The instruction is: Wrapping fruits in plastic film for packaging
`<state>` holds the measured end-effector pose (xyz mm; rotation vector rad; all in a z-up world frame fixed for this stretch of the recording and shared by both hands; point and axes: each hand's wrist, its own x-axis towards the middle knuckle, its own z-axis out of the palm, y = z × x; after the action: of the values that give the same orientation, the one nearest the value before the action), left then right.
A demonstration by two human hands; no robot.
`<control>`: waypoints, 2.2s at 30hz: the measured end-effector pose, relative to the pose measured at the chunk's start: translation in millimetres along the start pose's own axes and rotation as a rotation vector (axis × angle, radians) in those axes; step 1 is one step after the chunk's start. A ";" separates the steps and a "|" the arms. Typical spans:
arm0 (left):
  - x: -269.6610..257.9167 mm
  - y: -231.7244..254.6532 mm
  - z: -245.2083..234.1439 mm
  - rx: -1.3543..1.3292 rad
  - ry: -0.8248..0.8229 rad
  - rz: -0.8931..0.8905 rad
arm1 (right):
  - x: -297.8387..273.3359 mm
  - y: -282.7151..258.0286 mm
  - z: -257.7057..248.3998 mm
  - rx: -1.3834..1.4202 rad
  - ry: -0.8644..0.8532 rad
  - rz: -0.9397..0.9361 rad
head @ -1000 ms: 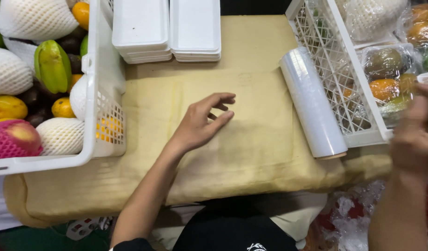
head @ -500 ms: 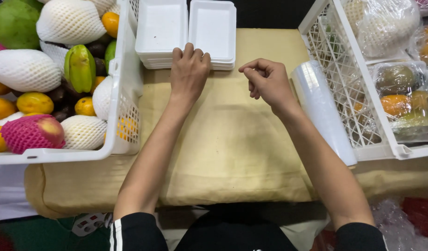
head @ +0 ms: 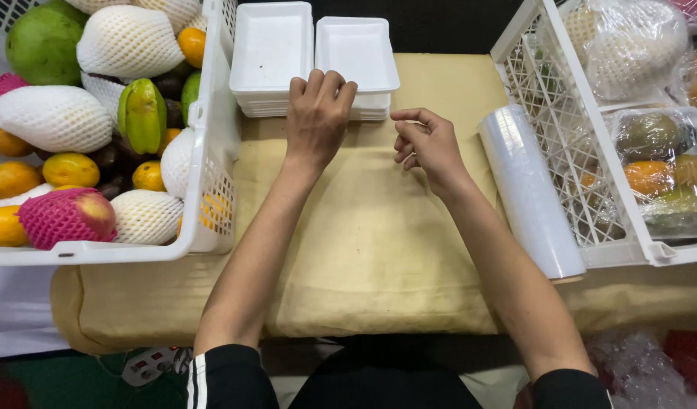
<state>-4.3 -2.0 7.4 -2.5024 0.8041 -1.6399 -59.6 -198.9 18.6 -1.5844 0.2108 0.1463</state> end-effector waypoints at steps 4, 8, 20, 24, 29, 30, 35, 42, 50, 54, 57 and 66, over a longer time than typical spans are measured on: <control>0.1 3.8 -7.7 0.041 0.048 0.035 | 6.7 3.8 6.3 0.137 -0.006 0.077; -14.1 16.4 -6.0 -0.076 0.116 0.101 | 16.6 19.5 4.8 0.289 -0.141 -0.139; -42.7 25.6 -78.6 -0.598 0.135 -0.242 | 22.3 73.6 -33.4 0.096 0.097 -0.387; -48.1 9.9 -98.0 -0.819 0.020 -0.733 | 0.0 61.7 -39.7 -0.195 -0.008 -0.378; -89.9 10.8 -85.5 -1.086 -0.368 -1.038 | -29.1 41.7 -26.1 -0.389 -0.180 -0.299; -101.1 13.2 -81.8 -1.132 -0.470 -1.076 | -34.6 38.6 -23.4 -0.456 -0.211 -0.268; -118.6 15.5 -87.3 -1.140 -0.501 -1.039 | -32.4 55.4 -34.8 -0.626 -0.131 -0.237; -127.7 13.0 -99.0 -1.109 -0.501 -0.931 | -43.7 65.7 -40.3 -0.591 -0.065 -0.210; -131.2 9.2 -91.0 -1.135 -0.451 -0.963 | -16.8 88.4 -47.0 -0.289 -0.054 -0.258; -120.0 4.0 -91.1 -1.095 -0.386 -1.002 | -4.4 83.6 -40.4 -0.313 -0.038 -0.303; -124.5 -3.9 -81.9 -0.992 -0.401 -0.963 | -9.2 79.2 -27.3 -0.503 0.043 -0.371; -102.6 -0.3 -115.9 -0.590 -0.513 -0.759 | -11.4 90.1 -25.3 -0.428 0.112 -0.545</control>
<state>-135.9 71.4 -28.1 -3.7355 0.2996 -0.7744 -92.0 -225.1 -66.0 -2.0204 -0.1830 -0.3437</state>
